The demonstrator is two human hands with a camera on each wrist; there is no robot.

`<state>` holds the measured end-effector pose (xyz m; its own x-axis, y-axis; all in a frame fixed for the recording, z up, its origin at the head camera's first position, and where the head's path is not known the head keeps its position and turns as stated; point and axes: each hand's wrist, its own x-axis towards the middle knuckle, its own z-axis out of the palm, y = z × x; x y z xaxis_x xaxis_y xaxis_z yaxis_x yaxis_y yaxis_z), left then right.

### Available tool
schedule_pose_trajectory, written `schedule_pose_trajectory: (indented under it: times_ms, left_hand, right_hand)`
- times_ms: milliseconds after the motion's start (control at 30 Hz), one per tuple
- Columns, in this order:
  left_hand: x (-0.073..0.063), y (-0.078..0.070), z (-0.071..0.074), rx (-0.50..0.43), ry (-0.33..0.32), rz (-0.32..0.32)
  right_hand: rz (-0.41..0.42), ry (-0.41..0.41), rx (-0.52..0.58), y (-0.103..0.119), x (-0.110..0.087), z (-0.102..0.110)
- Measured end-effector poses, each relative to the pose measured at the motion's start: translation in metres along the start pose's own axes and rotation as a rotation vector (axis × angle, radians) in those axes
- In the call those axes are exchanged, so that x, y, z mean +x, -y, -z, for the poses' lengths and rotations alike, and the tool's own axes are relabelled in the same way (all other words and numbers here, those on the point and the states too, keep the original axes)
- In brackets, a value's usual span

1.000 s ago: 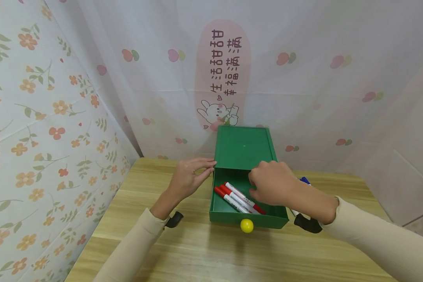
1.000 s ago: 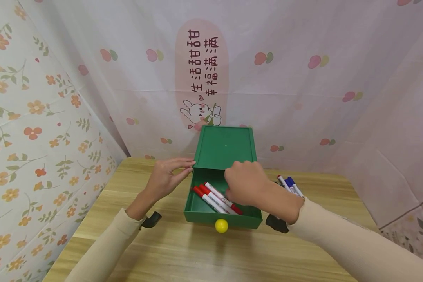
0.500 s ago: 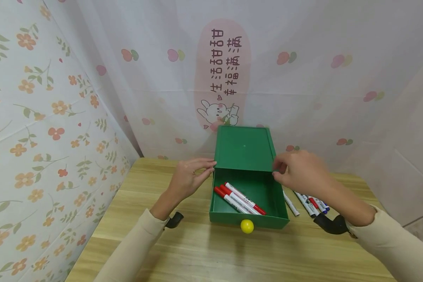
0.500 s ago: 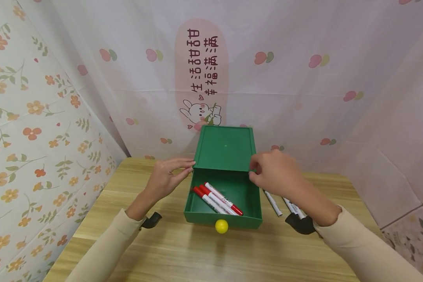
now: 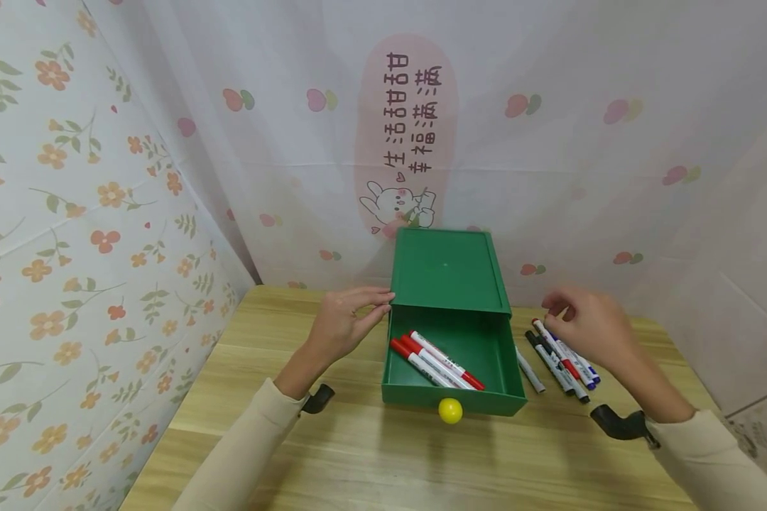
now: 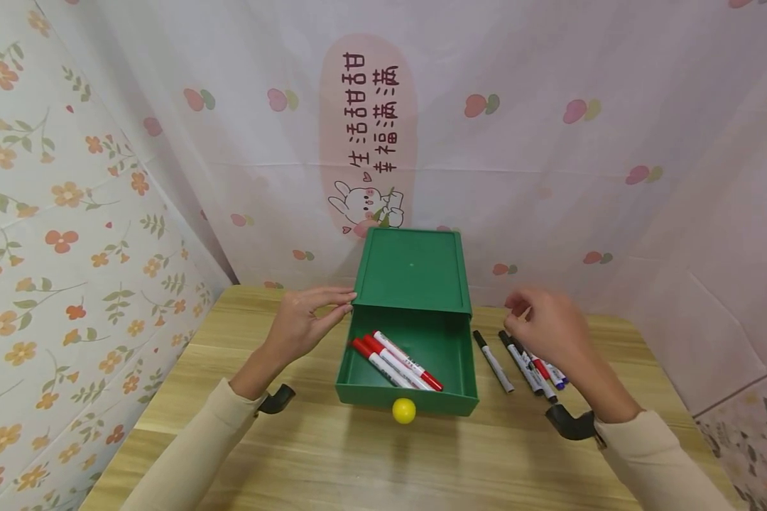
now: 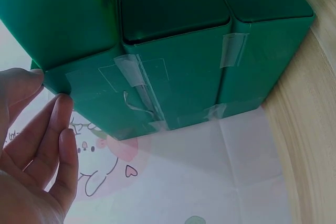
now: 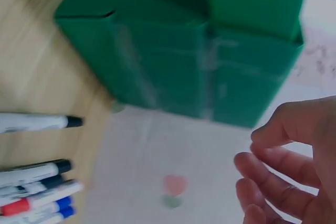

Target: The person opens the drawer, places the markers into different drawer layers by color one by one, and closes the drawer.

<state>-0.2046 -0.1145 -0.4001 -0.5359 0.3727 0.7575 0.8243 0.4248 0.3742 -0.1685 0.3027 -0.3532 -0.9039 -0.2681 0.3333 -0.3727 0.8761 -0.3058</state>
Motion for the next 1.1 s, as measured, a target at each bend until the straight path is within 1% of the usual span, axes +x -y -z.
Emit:
schedule_pose_trajectory:
  times_ms: [133, 233, 367, 567, 833, 1100]
  left_hand:
    - [0.000, 0.000, -0.001, 0.011, -0.005, -0.008]
    - [0.000, 0.000, -0.001, 0.019, -0.003, -0.006]
    - [0.000, -0.001, -0.001, 0.016, 0.002, -0.001]
    - [0.000, 0.000, -0.001, 0.015, 0.008, -0.002]
    - [0.000, -0.001, -0.001, 0.020, 0.007, -0.005]
    - [0.000, 0.000, 0.000, 0.019, 0.011, 0.004]
  right_hand:
    - [-0.026, -0.023, 0.002, -0.023, -0.009, -0.016]
    - [-0.054, -0.023, 0.012, -0.039, -0.016, -0.028]
    - [-0.118, 0.019, 0.032, -0.059, -0.023, -0.041]
    - [-0.203, 0.072, 0.020, -0.087, -0.036, -0.060]
    - [-0.311, 0.125, 0.020, -0.108, -0.048, -0.076]
    - [-0.398, 0.164, 0.027, -0.117, -0.052, -0.084]
